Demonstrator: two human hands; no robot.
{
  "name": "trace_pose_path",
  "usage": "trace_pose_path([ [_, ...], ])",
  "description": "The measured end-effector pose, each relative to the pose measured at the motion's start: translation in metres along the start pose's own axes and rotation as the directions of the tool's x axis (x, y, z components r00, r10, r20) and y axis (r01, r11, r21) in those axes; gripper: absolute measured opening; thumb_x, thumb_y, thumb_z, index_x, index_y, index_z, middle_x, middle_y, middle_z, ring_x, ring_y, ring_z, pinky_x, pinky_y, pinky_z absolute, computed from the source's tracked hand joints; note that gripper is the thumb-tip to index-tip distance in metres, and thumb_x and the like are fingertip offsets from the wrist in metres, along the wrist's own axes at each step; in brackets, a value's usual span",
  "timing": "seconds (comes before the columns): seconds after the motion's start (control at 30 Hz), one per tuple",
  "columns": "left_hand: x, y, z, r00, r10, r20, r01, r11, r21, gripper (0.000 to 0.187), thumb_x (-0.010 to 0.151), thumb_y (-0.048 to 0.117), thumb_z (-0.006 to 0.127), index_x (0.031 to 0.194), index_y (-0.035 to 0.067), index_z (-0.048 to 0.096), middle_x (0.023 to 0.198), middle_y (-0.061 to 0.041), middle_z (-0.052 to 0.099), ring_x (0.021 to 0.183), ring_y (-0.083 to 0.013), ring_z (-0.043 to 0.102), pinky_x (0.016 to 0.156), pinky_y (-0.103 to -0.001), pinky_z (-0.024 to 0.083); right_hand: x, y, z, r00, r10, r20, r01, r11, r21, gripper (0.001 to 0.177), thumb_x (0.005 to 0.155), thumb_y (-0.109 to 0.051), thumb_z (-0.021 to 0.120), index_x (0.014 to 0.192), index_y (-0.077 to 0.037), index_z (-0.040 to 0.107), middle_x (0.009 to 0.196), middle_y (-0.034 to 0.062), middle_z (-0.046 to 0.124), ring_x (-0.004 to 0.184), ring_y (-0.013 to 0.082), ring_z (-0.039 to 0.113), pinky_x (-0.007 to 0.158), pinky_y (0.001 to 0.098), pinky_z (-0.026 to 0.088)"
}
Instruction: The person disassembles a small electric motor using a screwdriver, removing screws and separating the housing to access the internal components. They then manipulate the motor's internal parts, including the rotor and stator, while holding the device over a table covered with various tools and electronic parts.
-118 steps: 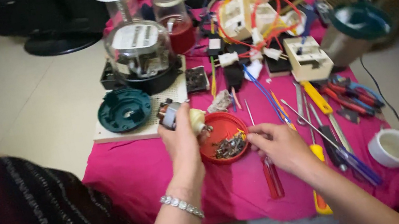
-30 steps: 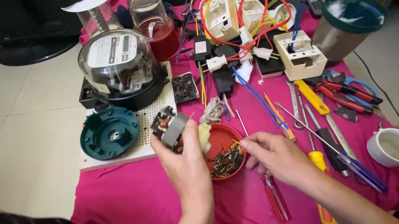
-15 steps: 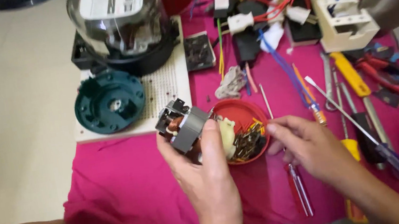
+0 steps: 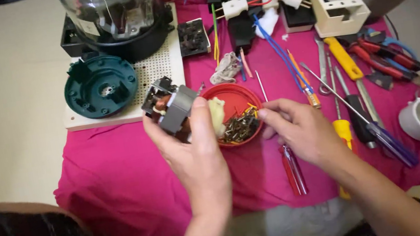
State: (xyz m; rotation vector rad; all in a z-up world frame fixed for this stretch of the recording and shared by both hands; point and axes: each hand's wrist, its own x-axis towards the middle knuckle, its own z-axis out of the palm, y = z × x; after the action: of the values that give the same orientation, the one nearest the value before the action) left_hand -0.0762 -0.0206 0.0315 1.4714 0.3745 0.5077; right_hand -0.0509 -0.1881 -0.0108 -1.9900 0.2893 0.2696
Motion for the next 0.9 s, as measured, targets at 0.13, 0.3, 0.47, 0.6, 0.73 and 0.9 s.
trace_pose_path([
  [0.13,0.011,-0.016,-0.007,1.000,0.025,-0.003,-0.025,0.999,0.031,0.065,0.086,0.037,0.062,0.137,0.000,0.044,0.114,-0.017,0.068,0.090,-0.0227,0.069,0.079,-0.032,0.056,-0.007,0.007,0.000,0.997,-0.076,-0.010,0.076,0.997,-0.006,0.037,0.096,-0.025,0.061,0.125,-0.004,0.071,0.078,0.0092,0.074,0.060,0.0139,0.061,0.054,0.0254,0.047],
  [0.3,0.022,-0.017,-0.008,0.985,-0.033,-0.167,0.039,0.999,0.034,0.093,0.084,0.038,0.079,0.150,-0.009,0.036,0.140,-0.038,0.049,0.132,-0.0501,0.051,0.107,-0.056,0.044,-0.019,0.007,-0.004,0.976,-0.212,-0.043,0.204,0.969,-0.137,0.040,0.091,-0.024,0.067,0.129,-0.010,0.071,0.077,0.0130,0.081,0.070,0.0273,0.075,0.065,0.0369,0.056],
  [0.47,0.040,-0.053,-0.011,0.983,-0.084,-0.166,0.082,0.996,-0.018,0.086,0.082,0.041,0.080,0.148,0.003,0.041,0.128,-0.026,0.058,0.107,-0.0367,0.065,0.065,-0.045,0.063,-0.009,0.016,-0.001,0.978,-0.197,-0.065,0.175,0.953,-0.247,0.041,0.089,-0.035,0.066,0.126,-0.021,0.073,0.075,0.0029,0.081,0.080,0.0226,0.076,0.075,0.0370,0.055],
  [0.6,0.040,-0.048,-0.008,0.972,-0.211,-0.106,0.209,0.977,-0.031,0.090,0.079,0.046,0.079,0.150,0.006,0.041,0.130,-0.027,0.059,0.111,-0.0399,0.066,0.069,-0.044,0.066,-0.023,-0.013,0.001,0.992,-0.108,-0.062,0.083,0.947,-0.311,0.055,0.088,-0.045,0.063,0.137,-0.020,0.067,0.080,0.0052,0.081,0.092,0.0293,0.075,0.085,0.0419,0.054],
  [0.73,0.035,-0.034,-0.012,0.967,-0.252,-0.047,0.252,0.968,-0.001,0.098,0.076,0.047,0.081,0.154,0.007,0.037,0.137,-0.028,0.056,0.119,-0.0416,0.064,0.077,-0.045,0.065,-0.019,-0.008,0.004,0.994,-0.076,-0.079,0.045,0.940,-0.339,0.055,0.085,-0.048,0.066,0.136,-0.028,0.068,0.075,0.0010,0.080,0.090,0.0248,0.075,0.082,0.0399,0.055],
  [0.9,0.030,-0.021,-0.010,0.962,-0.266,-0.069,0.273,0.949,0.155,0.096,0.074,0.057,0.077,0.153,0.016,0.041,0.144,-0.023,0.056,0.137,-0.0400,0.052,0.112,-0.051,0.044,-0.022,-0.011,0.002,0.995,-0.068,-0.078,0.044,0.961,-0.274,0.054,0.083,-0.040,0.069,0.135,-0.026,0.070,0.075,0.0043,0.080,0.081,0.0241,0.074,0.076,0.0369,0.054],
])
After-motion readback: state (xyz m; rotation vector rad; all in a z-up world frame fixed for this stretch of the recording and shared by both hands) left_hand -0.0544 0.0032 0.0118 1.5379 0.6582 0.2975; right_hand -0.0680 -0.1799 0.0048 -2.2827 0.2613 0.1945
